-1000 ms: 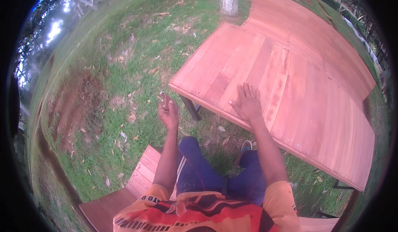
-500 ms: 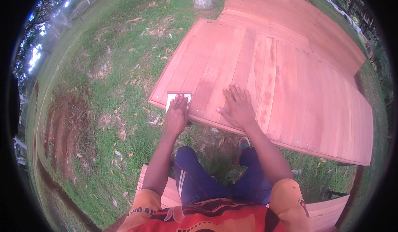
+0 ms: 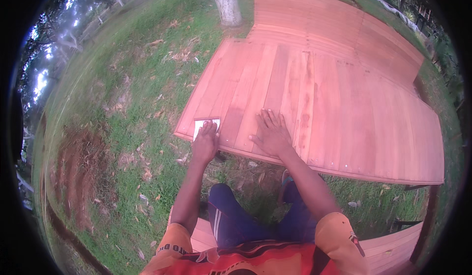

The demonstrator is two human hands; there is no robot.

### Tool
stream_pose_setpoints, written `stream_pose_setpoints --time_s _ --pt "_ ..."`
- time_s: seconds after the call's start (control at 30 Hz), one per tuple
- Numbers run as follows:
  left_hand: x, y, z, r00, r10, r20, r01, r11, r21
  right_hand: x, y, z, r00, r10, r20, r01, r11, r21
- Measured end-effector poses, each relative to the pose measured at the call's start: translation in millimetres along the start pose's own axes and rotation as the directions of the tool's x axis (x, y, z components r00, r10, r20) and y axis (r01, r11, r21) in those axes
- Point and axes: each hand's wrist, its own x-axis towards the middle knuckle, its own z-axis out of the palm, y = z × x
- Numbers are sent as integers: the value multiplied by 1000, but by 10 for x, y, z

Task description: The person walks toward a wooden picnic table and bench set in a grassy area. They use a sanding block to smooth the surfaces of the benches and the table, moving around the furniture to reach different sections.

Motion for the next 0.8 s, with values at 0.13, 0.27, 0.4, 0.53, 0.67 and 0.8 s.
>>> stream_pose_setpoints --time_s 0.13,0.27,0.4,0.53,0.67,0.8 --pt "-630 269 268 986 156 65 -151 986 -73 94 118 5 1000 27 16 -26 999 -39" --pt "582 -669 -251 946 -320 -49 310 939 -150 28 287 -159 998 44 -43 -44 999 -6" --pt "77 -1889 -103 435 -542 -719 323 839 -437 15 245 -165 998 48 -50 -43 994 104" --pt "69 -1665 210 552 -773 -313 444 590 -674 335 -40 -73 993 -43 -108 59 987 148" --pt "-184 -214 507 530 -810 -250 230 421 -878 -197 454 271 998 46 -53 -36 983 180" --pt "185 -1160 24 669 -743 14 327 278 -903 -151 258 -55 995 -21 -95 42 975 220"
